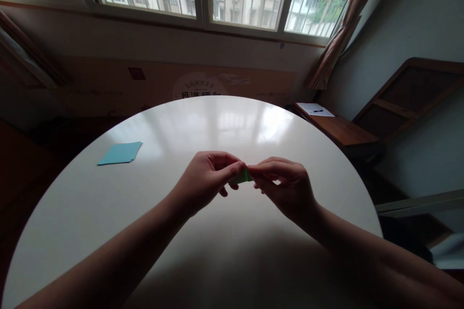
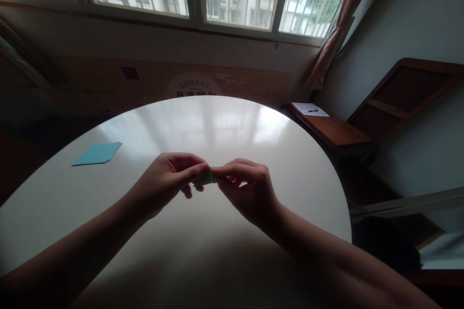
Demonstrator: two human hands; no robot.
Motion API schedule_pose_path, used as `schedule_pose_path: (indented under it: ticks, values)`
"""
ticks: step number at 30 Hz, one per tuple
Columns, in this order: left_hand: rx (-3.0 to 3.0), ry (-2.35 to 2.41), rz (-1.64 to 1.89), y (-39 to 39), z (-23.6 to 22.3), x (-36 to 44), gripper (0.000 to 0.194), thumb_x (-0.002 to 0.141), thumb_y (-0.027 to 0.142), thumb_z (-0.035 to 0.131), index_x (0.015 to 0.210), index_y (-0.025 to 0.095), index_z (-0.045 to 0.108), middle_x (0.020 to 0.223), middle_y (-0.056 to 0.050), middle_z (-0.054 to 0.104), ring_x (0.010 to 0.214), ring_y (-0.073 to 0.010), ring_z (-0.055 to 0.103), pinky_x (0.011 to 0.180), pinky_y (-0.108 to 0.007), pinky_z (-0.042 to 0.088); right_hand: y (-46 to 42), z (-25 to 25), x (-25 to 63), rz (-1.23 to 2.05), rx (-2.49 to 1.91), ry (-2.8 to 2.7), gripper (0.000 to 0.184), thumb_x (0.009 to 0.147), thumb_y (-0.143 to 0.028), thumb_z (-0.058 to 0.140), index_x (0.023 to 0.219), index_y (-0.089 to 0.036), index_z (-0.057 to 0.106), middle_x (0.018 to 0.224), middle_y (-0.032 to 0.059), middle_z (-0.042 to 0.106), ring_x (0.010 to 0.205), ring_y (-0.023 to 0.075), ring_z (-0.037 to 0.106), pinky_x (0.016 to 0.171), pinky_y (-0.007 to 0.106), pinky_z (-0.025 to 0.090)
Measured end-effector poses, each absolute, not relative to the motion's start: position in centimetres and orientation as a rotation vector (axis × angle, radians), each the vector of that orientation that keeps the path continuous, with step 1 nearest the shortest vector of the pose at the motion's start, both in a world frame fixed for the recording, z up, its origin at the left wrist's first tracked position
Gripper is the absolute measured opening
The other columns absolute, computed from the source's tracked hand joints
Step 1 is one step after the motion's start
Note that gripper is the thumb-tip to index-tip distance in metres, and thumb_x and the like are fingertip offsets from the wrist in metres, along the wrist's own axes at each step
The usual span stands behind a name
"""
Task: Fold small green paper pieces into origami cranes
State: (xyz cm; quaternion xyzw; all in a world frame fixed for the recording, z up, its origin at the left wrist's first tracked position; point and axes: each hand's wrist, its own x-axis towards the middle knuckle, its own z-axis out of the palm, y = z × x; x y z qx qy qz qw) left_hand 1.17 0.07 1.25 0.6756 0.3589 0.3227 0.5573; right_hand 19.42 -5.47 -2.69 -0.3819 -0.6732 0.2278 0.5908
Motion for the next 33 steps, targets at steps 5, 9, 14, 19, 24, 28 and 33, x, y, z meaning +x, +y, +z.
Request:
schedule_pose_path:
  ticks: [5, 9, 14, 19, 24, 28, 33]
  values:
    - [1.583, 0.882, 0.797, 0.04, 0.95, 1.43, 0.015, 0.077, 0.029, 0.071, 0.077, 0.014, 0.074, 0.068, -0.002, 0.069, 0.062, -0.0130, 0.061, 0.049, -0.019, 0.051, -5.55, -2.35, 19.21, 0.471, -0.872, -1.608, 0.020, 0.082, -0.008, 0.069, 0.093, -0.023, 0.079, 0.081, 0.0044, 0.072, 0.065, 0.0140, 0.067, 0.051, 0.023, 0.052]
    - [1.610, 0.876, 0.836, 0.01, 0.78, 1.57, 0.013, 0.077, 0.026, 0.069, 0.077, 0.014, 0.073, 0.066, -0.001, 0.067, 0.058, -0.0120, 0.058, 0.048, -0.019, 0.049, -5.57, -2.45, 19.19, 0.619, -0.926, -1.519, 0.016, 0.084, -0.016, 0.071, 0.098, -0.021, 0.076, 0.078, 0.0030, 0.071, 0.060, 0.0136, 0.067, 0.049, 0.023, 0.054]
    - [1.735, 0.891, 0.877, -0.18, 0.98, 1.49, 0.014, 0.081, 0.027, 0.066, 0.078, 0.015, 0.072, 0.069, -0.001, 0.069, 0.056, -0.0113, 0.057, 0.047, -0.019, 0.047, -5.32, -2.27, 19.22, 0.982, -0.954, -1.317, 0.018, 0.083, -0.032, 0.075, 0.091, -0.017, 0.072, 0.074, 0.0026, 0.069, 0.057, 0.0156, 0.067, 0.040, 0.021, 0.051]
    - [1.852, 0.898, 0.883, -0.40, 1.17, 1.38, 0.015, 0.082, 0.027, 0.066, 0.079, 0.014, 0.074, 0.070, -0.002, 0.070, 0.057, -0.0118, 0.058, 0.050, -0.020, 0.047, -4.89, -2.28, 19.37, 1.192, -0.955, -1.248, 0.021, 0.078, -0.035, 0.079, 0.085, -0.016, 0.072, 0.071, 0.0032, 0.068, 0.060, 0.0174, 0.067, 0.038, 0.021, 0.051]
    - [1.780, 0.878, 0.793, -0.27, 1.12, 1.35, 0.020, 0.082, 0.032, 0.067, 0.083, 0.014, 0.075, 0.072, -0.003, 0.071, 0.052, -0.0103, 0.053, 0.044, -0.019, 0.044, -4.79, -2.39, 19.47, 1.254, -0.971, -1.183, 0.023, 0.076, -0.036, 0.079, 0.081, -0.015, 0.071, 0.068, 0.0024, 0.067, 0.056, 0.0155, 0.066, 0.036, 0.019, 0.048]
    - [1.652, 0.851, 0.757, -0.10, 1.03, 1.48, 0.023, 0.083, 0.034, 0.067, 0.082, 0.013, 0.075, 0.071, -0.004, 0.069, 0.056, -0.0118, 0.055, 0.042, -0.018, 0.044, -4.85, -2.39, 19.37, 1.203, -0.981, -1.179, 0.023, 0.076, -0.036, 0.079, 0.080, -0.015, 0.069, 0.067, 0.0017, 0.066, 0.054, 0.0152, 0.065, 0.035, 0.019, 0.047]
    - [1.636, 0.870, 0.768, -0.23, 1.25, 1.59, 0.023, 0.081, 0.034, 0.069, 0.084, 0.013, 0.076, 0.070, -0.004, 0.069, 0.057, -0.0125, 0.056, 0.041, -0.018, 0.044, -4.89, -2.47, 19.42, 1.130, -0.986, -1.202, 0.023, 0.076, -0.035, 0.080, 0.079, -0.016, 0.067, 0.066, 0.0006, 0.065, 0.055, 0.0158, 0.066, 0.035, 0.019, 0.047]
